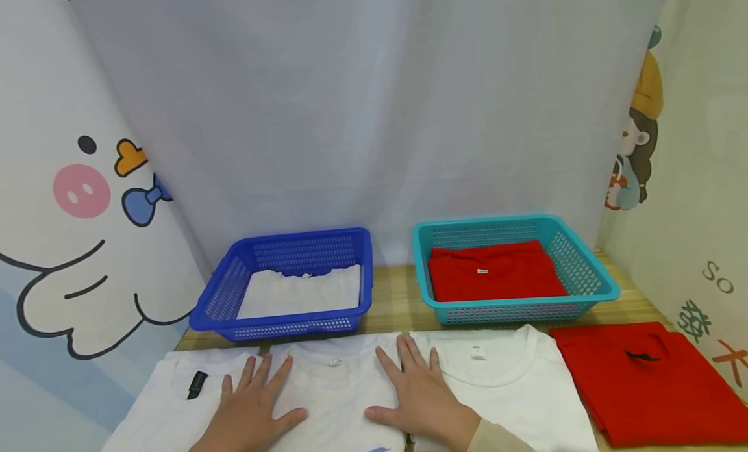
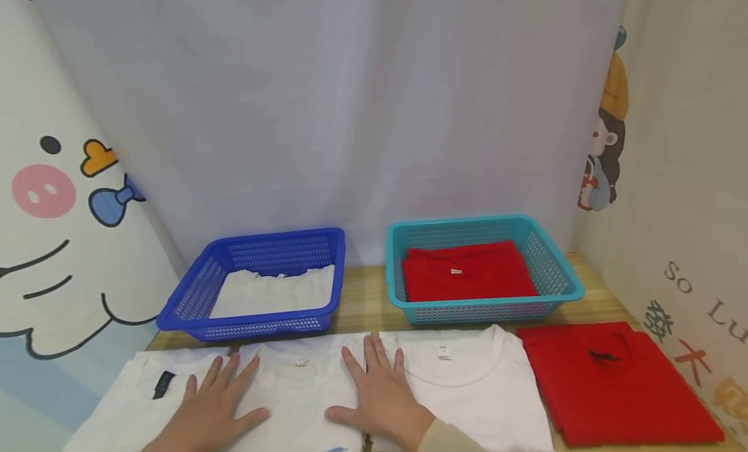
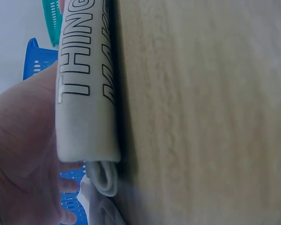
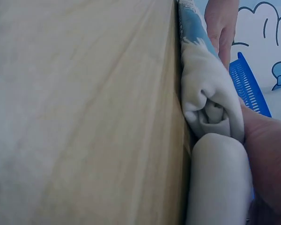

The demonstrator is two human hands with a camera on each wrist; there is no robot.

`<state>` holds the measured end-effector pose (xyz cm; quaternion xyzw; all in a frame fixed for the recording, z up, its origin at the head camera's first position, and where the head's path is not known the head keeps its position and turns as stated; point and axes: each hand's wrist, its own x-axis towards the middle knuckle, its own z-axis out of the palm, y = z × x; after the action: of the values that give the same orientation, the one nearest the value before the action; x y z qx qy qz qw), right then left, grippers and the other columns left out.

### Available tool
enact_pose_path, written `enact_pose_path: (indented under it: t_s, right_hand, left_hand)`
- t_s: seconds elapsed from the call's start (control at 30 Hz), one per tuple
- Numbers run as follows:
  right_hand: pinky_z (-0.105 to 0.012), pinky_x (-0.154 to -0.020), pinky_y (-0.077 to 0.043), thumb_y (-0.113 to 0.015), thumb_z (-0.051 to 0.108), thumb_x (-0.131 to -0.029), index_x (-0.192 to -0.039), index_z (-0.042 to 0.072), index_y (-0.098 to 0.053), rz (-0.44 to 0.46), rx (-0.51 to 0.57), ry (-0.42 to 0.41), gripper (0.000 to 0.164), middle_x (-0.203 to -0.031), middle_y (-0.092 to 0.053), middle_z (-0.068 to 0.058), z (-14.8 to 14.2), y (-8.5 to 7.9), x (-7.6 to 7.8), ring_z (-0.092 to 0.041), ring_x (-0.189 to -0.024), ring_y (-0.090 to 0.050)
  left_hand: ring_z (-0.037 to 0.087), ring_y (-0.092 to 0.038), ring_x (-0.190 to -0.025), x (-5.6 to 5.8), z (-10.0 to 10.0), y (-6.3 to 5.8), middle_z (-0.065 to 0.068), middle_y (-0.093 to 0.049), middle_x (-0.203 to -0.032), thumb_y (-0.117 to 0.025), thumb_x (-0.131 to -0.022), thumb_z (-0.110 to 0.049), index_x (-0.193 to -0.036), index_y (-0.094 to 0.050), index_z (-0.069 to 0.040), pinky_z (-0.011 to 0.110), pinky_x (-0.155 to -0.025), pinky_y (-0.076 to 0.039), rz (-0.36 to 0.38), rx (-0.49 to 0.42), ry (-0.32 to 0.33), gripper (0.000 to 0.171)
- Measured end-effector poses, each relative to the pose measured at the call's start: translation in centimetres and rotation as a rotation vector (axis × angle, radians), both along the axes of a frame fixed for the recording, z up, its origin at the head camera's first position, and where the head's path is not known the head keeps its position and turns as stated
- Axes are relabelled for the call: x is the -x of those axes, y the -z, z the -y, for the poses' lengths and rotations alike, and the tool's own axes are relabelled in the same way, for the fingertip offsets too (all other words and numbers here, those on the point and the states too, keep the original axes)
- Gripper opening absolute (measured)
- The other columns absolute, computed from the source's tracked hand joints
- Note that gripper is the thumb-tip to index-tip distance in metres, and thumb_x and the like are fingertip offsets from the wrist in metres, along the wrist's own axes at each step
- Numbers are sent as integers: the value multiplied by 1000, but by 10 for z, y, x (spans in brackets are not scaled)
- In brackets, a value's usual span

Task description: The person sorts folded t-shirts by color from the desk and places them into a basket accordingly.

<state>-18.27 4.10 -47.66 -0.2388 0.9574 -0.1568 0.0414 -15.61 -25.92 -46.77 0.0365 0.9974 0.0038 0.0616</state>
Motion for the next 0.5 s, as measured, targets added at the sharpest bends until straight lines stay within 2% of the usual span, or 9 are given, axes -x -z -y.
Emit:
enact_pose_path:
  t_s: [0.13,0.3,0.5]
  right_hand:
    - [-73,-104,-10,-45,85,-74,-152,24,-32,10,-2,10,100,-156,-15,-25,-1,1,0,-42,-144,-11]
    - [-72,-105,-10,-45,85,-74,-151,24,-33,30,-32,13,99,-152,-27,-27,1,-1,-1,-43,-142,-17]
    - [-70,-106,-13,-55,78,-75,-148,20,-40,31,-11,-1,95,-145,-40,-24,4,-2,-1,-41,-139,-26]
  left_hand:
    - [55,-22,-135,1,0,1,28,-33,-148,-38,-68,-91,-148,-40,-20,77,-97,-14,14,9,5,108]
    - [56,-28,-132,2,-1,3,31,-39,-142,-39,-68,-90,-146,-42,-16,75,-99,-16,46,-9,5,108]
    - [55,-37,-125,4,-6,2,31,-47,-135,-42,-67,-90,-144,-45,-12,72,-100,-22,68,-37,-9,110]
